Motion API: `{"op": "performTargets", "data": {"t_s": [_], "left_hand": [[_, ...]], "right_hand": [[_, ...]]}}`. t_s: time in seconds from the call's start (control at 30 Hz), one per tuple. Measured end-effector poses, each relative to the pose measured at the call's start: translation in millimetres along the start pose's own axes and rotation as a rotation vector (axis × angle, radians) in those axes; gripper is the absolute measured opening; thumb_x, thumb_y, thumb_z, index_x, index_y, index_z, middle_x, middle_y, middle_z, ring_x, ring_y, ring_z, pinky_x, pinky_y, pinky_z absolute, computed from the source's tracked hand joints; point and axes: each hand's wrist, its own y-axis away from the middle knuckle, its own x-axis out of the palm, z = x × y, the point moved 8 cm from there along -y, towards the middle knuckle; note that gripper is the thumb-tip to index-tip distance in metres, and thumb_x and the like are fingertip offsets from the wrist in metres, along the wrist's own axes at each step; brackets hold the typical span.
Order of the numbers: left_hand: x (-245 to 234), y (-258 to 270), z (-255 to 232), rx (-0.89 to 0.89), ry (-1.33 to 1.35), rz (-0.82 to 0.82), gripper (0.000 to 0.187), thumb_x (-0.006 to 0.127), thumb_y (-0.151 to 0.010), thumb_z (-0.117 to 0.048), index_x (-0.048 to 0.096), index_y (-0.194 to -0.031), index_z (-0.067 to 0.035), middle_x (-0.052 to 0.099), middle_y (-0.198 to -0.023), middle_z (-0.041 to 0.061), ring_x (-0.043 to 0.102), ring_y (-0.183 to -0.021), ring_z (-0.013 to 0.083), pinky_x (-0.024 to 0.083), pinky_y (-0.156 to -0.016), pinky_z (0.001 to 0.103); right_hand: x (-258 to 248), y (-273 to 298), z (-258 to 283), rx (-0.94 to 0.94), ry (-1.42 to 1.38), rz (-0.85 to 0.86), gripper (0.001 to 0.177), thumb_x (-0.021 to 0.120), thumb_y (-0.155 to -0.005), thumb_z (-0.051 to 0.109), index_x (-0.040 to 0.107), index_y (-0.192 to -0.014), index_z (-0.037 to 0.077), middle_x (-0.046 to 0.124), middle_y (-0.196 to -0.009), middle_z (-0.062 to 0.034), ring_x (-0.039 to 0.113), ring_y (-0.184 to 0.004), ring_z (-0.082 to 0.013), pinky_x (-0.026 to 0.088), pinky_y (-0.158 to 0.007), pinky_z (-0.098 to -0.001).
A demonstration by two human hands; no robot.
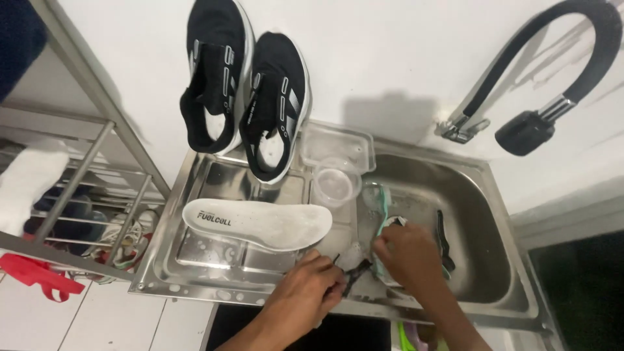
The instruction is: Washing shoe insoles with a toothbrush and rinsing shoelaces in a sink, then hanging them to dry.
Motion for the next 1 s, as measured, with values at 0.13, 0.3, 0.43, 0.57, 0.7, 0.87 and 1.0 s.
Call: {"op": "performTargets", "data": {"t_s": [0.13, 0.3, 0.43, 0.57, 0.7, 0.87, 1.0], "left_hand": [[3.4, 0.3, 0.4, 0.015, -0.074, 0.002, 0.001, 0.069, -0.090, -0.007, 0.070, -0.090, -0.007, 0.058, -0.087, 0.007, 0.055, -0.090, 0.0276, 0.050, -0.076, 0.041], [-3.4, 0.7, -2.4, 0.009, -0.069, -0.061, 0.010, 0.069, -0.083, -0.002, 0.065, -0.076, -0.008, 0.062, -0.078, 0.004, 0.056, -0.082, 0.0243, 0.049, -0.071, 0.037], [2.3, 4.9, 4.9, -0.015, -0.024, 0.000, 0.006, 0.069, -0.089, -0.008, 0.069, -0.083, -0.009, 0.058, -0.084, 0.002, 0.053, -0.086, 0.0220, 0.048, -0.071, 0.035], [0.2, 5.4, 5.2, -0.004, -0.039, -0.033, 0.009, 0.074, -0.087, -0.007, 0.077, -0.096, -0.009, 0.055, -0.093, 0.005, 0.053, -0.091, 0.0254, 0.049, -0.074, 0.038], [-6.0, 5.8, -2.7, -0.029, -0.144, -0.094, 0.006, 0.071, -0.086, -0.005, 0.074, -0.081, -0.006, 0.060, -0.090, 0.008, 0.055, -0.093, 0.0270, 0.051, -0.071, 0.041], [-5.8, 7.5, -0.3, -0.019, -0.091, -0.069, 0.007, 0.069, -0.086, -0.006, 0.074, -0.087, -0.011, 0.059, -0.087, 0.004, 0.054, -0.093, 0.0251, 0.049, -0.077, 0.038], [-0.2, 6.0, 5.6, -0.030, -0.121, -0.076, 0.007, 0.070, -0.084, -0.004, 0.070, -0.082, -0.010, 0.056, -0.084, 0.003, 0.053, -0.091, 0.0231, 0.050, -0.071, 0.036]], "right_hand": [[-2.9, 15.3, 30.5, -0.245, -0.200, -0.254, 0.021, 0.060, -0.086, 0.031, 0.063, -0.071, 0.016, 0.063, -0.072, -0.0036, 0.058, -0.071, -0.0265, 0.044, -0.067, -0.0457], [6.5, 13.7, 36.7, -0.325, -0.191, -0.265, 0.027, 0.065, -0.084, 0.030, 0.056, -0.061, 0.018, 0.057, -0.056, 0.0006, 0.050, -0.061, -0.0215, 0.040, -0.063, -0.0411], [31.5, -10.3, -26.8, 0.032, -0.020, -0.037, 0.028, 0.057, -0.090, 0.037, 0.068, -0.073, 0.018, 0.064, -0.067, -0.0028, 0.058, -0.065, -0.0214, 0.047, -0.061, -0.0384], [9.6, 18.4, 3.9, -0.053, -0.247, -0.169, 0.019, 0.064, -0.087, 0.025, 0.063, -0.070, 0.017, 0.062, -0.067, -0.0005, 0.054, -0.068, -0.0179, 0.044, -0.062, -0.0365], [-7.1, 44.1, 61.0, -0.489, -0.237, -0.445, 0.027, 0.066, -0.082, 0.019, 0.047, -0.062, 0.013, 0.052, -0.058, -0.0081, 0.051, -0.060, -0.0335, 0.038, -0.060, -0.0497], [36.0, -5.3, -24.1, -0.057, 0.024, -0.075, 0.030, 0.057, -0.089, 0.039, 0.065, -0.072, 0.015, 0.065, -0.070, -0.0107, 0.061, -0.071, -0.0323, 0.046, -0.070, -0.0502], [24.2, 1.7, -17.1, -0.002, -0.055, -0.049, 0.032, 0.053, -0.090, 0.036, 0.061, -0.070, 0.013, 0.064, -0.067, -0.0076, 0.061, -0.066, -0.0276, 0.045, -0.065, -0.0472]]}}
